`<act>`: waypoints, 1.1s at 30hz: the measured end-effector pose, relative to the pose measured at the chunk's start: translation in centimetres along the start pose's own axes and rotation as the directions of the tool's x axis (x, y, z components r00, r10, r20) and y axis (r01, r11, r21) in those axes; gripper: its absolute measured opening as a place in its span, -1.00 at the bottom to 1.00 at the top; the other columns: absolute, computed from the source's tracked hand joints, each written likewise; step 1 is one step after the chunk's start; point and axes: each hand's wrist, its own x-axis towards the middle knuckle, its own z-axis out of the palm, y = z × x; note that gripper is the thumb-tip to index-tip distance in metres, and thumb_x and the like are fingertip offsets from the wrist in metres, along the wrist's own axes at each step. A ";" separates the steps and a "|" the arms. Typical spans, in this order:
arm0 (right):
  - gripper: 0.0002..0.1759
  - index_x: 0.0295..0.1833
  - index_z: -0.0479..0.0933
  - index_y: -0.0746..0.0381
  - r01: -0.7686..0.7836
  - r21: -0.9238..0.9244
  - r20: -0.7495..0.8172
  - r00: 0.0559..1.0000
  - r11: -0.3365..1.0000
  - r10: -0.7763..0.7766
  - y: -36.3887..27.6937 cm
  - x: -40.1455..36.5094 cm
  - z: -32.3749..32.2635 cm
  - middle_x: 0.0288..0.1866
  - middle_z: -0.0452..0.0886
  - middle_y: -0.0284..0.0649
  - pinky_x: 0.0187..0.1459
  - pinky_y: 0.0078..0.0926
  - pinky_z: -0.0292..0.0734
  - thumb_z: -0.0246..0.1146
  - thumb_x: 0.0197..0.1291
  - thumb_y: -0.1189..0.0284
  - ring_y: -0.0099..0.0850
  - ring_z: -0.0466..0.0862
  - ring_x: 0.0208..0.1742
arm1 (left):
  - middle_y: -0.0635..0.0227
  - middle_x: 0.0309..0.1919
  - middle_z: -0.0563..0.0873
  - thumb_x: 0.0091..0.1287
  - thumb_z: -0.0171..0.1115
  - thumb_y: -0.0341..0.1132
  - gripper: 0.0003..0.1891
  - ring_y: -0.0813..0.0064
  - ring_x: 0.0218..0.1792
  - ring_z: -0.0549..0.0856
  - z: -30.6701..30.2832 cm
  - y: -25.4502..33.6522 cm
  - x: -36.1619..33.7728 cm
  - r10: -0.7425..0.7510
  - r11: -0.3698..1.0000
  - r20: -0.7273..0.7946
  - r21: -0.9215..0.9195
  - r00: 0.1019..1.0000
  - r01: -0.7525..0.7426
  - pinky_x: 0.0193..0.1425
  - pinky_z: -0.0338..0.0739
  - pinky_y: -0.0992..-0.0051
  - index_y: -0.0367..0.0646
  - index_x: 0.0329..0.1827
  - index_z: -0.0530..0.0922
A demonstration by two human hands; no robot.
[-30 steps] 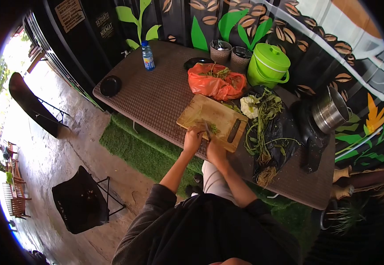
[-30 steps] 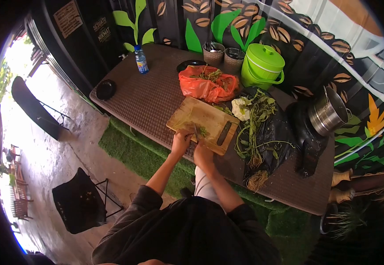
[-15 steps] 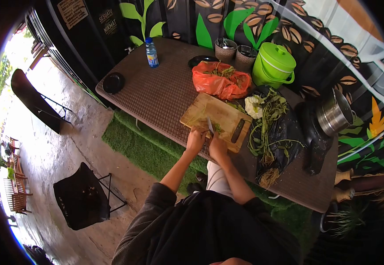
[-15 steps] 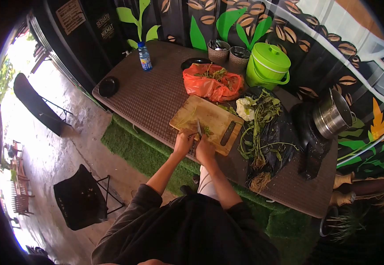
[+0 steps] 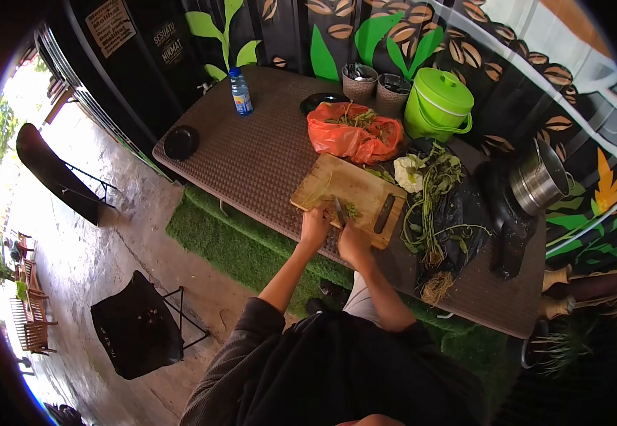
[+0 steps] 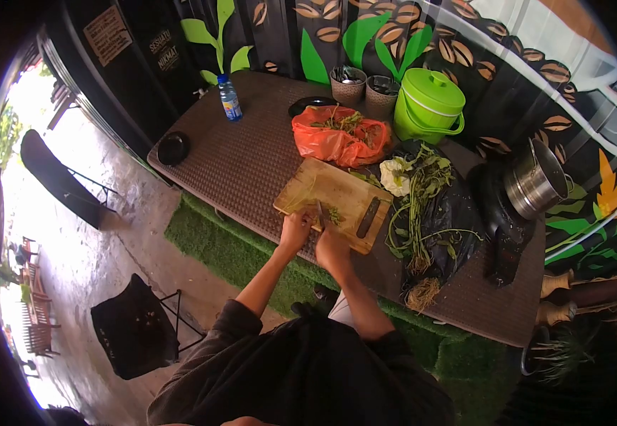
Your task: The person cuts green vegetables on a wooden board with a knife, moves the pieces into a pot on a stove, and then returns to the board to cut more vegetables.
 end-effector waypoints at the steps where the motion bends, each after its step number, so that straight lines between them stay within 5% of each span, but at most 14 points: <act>1: -0.67 -0.02 0.34 0.40 0.006 0.013 -0.119 0.993 1.000 -0.005 -0.1 -0.5 1.6 -0.43 0.59 0.08 -0.32 0.06 0.51 -0.04 0.40 0.29 0.09 0.64 -0.34 | -0.07 -0.40 0.64 0.10 0.27 -0.53 -0.91 -0.08 -0.39 0.65 0.0 0.1 0.1 0.023 0.997 0.005 -0.069 1.000 -0.023 -0.33 0.52 0.19 -0.36 -0.35 0.57; 4: -0.67 -0.01 0.31 0.39 -0.014 0.075 -0.224 0.974 0.997 0.031 -0.6 -0.5 3.8 -0.35 0.59 0.15 -0.29 0.06 0.52 -0.05 0.39 0.29 0.10 0.64 -0.29 | -0.07 -0.37 0.66 0.08 0.28 -0.53 -0.91 -0.05 -0.34 0.65 -0.1 0.7 -0.1 -0.098 0.995 0.012 0.034 0.995 0.097 -0.30 0.52 0.20 -0.36 -0.35 0.60; 9: -0.69 -0.01 0.29 0.38 0.052 0.048 -0.084 0.995 0.997 -0.048 0.6 1.4 2.0 -0.42 0.61 0.12 -0.35 0.06 0.53 -0.02 0.38 0.32 0.12 0.64 -0.40 | -0.01 -0.38 0.67 0.11 0.29 -0.53 -0.92 0.04 -0.33 0.67 -0.1 0.6 -0.3 0.006 0.999 -0.056 0.037 0.998 -0.004 -0.24 0.54 0.21 -0.38 -0.35 0.63; 11: -0.56 0.11 0.26 0.45 0.052 -0.052 -0.155 0.986 0.997 -0.060 0.1 0.7 2.3 -0.51 0.61 0.02 -0.59 -0.18 0.54 0.11 0.31 0.33 -0.06 0.65 -0.52 | 0.03 -0.39 0.67 0.15 0.30 -0.52 -0.92 0.12 -0.34 0.68 0.1 0.5 -0.2 0.046 0.998 -0.062 0.038 0.997 -0.044 -0.23 0.58 0.25 -0.39 -0.35 0.63; 15: -0.60 0.09 0.26 0.44 0.132 -0.026 -0.436 0.890 0.991 -0.130 0.9 1.6 6.5 -0.54 0.60 -0.01 -0.55 -0.12 0.56 0.09 0.30 0.35 -0.02 0.63 -0.57 | 0.03 -0.33 0.66 0.15 0.28 -0.53 -0.90 0.11 -0.22 0.65 -0.6 0.8 -0.7 0.079 0.993 -0.018 0.085 0.997 -0.077 -0.14 0.55 0.24 -0.39 -0.31 0.63; 16: -0.60 0.09 0.26 0.44 0.131 -0.025 -0.436 0.891 0.991 -0.129 0.5 1.6 4.7 -0.54 0.60 -0.01 -0.55 -0.12 0.56 0.09 0.30 0.35 -0.02 0.63 -0.57 | 0.03 -0.31 0.65 0.15 0.27 -0.52 -0.89 0.10 -0.18 0.63 -0.6 0.6 -0.8 0.136 0.984 -0.028 0.117 0.990 -0.132 -0.11 0.53 0.23 -0.39 -0.29 0.63; 18: -0.59 0.12 0.24 0.41 0.052 0.047 -0.078 0.996 0.998 -0.048 0.1 1.7 1.6 -0.43 0.62 0.14 -0.42 0.05 0.54 0.01 0.37 0.29 0.09 0.65 -0.39 | 0.05 -0.30 0.65 0.17 0.25 -0.51 -0.88 0.10 -0.16 0.63 -0.3 0.4 -1.3 0.151 0.980 -0.014 0.132 0.988 -0.148 -0.08 0.53 0.23 -0.39 -0.27 0.63; 19: -0.59 0.12 0.24 0.41 0.050 0.050 -0.080 0.996 0.998 -0.045 0.3 1.5 2.1 -0.43 0.62 0.14 -0.42 0.05 0.54 0.01 0.37 0.29 0.09 0.65 -0.39 | 0.06 -0.28 0.65 0.19 0.23 -0.49 -0.86 0.10 -0.14 0.62 -0.2 0.4 -1.3 0.172 0.975 -0.007 0.146 0.985 -0.169 -0.06 0.52 0.22 -0.39 -0.25 0.64; 21: -0.60 0.07 0.27 0.42 0.136 0.018 -0.328 0.937 0.991 -0.123 0.0 0.8 3.2 -0.48 0.62 0.02 -0.49 -0.09 0.60 0.07 0.33 0.31 0.00 0.66 -0.53 | 0.06 -0.28 0.64 0.18 0.22 -0.50 -0.86 0.07 -0.15 0.60 -0.2 0.6 -1.6 0.194 0.975 -0.034 0.115 0.980 -0.189 -0.05 0.50 0.21 -0.39 -0.25 0.64; 24: -0.58 0.10 0.26 0.43 0.027 0.027 -0.304 0.953 0.999 -0.018 -0.8 0.1 4.9 -0.44 0.63 0.03 -0.52 -0.11 0.59 0.08 0.32 0.30 -0.03 0.66 -0.54 | 0.07 -0.27 0.63 0.17 0.20 -0.50 -0.85 0.05 -0.15 0.59 -0.6 0.8 -2.5 0.210 0.975 -0.042 0.089 0.977 -0.206 -0.02 0.49 0.21 -0.38 -0.25 0.64; 25: -0.58 0.09 0.28 0.39 0.068 -0.004 -0.404 0.913 0.998 -0.064 -0.4 0.7 5.5 -0.48 0.62 -0.01 -0.54 -0.16 0.59 0.09 0.33 0.28 -0.08 0.64 -0.58 | 0.07 -0.27 0.62 0.17 0.20 -0.50 -0.86 0.06 -0.15 0.59 -0.7 0.8 -2.6 0.212 0.973 -0.022 0.096 0.977 -0.209 -0.01 0.49 0.21 -0.37 -0.25 0.65; 33: -0.52 0.18 0.28 0.45 0.008 -0.099 -0.266 0.963 0.995 -0.034 2.0 1.5 3.2 -0.61 0.57 -0.10 -0.65 -0.30 0.48 0.10 0.32 0.30 -0.23 0.60 -0.66 | 0.07 -0.31 0.70 0.14 0.22 -0.49 -0.83 0.08 -0.32 0.69 -0.4 0.9 -0.1 0.166 0.981 0.096 0.082 0.981 -0.174 -0.18 0.58 0.27 -0.35 -0.22 0.66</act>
